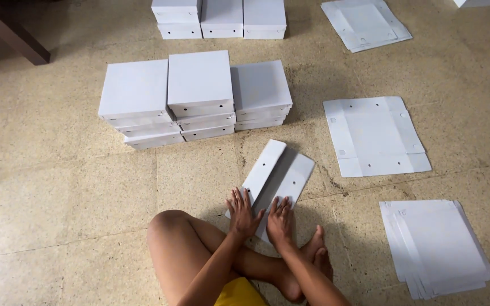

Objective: The person sits on the floor and assembles white cardboard boxes by folding flat sheets along pre-scored lines. They fold the sides up, tuck flaps into slots, and stack the completed boxes. The person handles multiple flat sheets and finished boxes during the process.

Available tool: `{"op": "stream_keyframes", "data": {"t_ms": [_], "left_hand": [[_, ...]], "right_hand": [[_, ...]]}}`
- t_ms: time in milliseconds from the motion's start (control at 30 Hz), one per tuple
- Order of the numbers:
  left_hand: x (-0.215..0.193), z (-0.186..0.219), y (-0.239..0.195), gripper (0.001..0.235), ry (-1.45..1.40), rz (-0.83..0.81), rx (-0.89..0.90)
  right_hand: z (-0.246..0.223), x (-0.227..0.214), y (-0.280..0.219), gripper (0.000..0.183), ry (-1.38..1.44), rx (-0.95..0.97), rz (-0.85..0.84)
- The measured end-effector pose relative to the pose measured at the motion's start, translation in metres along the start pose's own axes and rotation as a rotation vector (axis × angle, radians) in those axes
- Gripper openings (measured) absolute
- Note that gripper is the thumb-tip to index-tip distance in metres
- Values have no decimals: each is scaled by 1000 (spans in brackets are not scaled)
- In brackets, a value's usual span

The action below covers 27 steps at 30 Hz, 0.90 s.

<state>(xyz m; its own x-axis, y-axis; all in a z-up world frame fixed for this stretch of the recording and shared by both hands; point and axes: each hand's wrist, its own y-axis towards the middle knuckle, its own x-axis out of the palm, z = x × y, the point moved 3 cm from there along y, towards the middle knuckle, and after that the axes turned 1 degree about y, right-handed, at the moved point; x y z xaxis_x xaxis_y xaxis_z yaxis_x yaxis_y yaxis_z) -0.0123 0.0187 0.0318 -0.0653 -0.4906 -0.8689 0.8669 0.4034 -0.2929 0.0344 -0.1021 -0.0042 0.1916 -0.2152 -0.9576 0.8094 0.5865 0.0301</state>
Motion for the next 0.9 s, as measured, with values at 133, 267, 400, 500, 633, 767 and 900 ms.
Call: {"op": "stream_keyframes", "data": {"t_ms": [133, 267, 400, 500, 633, 767, 900], "left_hand": [[-10, -15, 19, 109, 35, -66, 15], [-27, -46, 38, 138, 78, -127, 120], [-37, -43, 29, 134, 184, -90, 207], [-32, -31, 32, 127, 315, 20, 333], [-26, -38, 45, 122, 283, 93, 408], [-28, -38, 53, 126, 272, 100, 425], [-31, -37, 56, 128, 271, 124, 420]], "right_hand": [[-3, -36, 0, 50, 31, -174, -164], [-11, -28, 14, 30, 402, -201, -195], [-13, -15, 26, 30, 729, -104, -235], [-20, 16, 25, 29, 487, -184, -239], [-8, -29, 54, 27, 540, -114, -308], [9, -99, 105, 35, 719, -4, -70], [18, -150, 148, 60, 894, -86, 151]]}}
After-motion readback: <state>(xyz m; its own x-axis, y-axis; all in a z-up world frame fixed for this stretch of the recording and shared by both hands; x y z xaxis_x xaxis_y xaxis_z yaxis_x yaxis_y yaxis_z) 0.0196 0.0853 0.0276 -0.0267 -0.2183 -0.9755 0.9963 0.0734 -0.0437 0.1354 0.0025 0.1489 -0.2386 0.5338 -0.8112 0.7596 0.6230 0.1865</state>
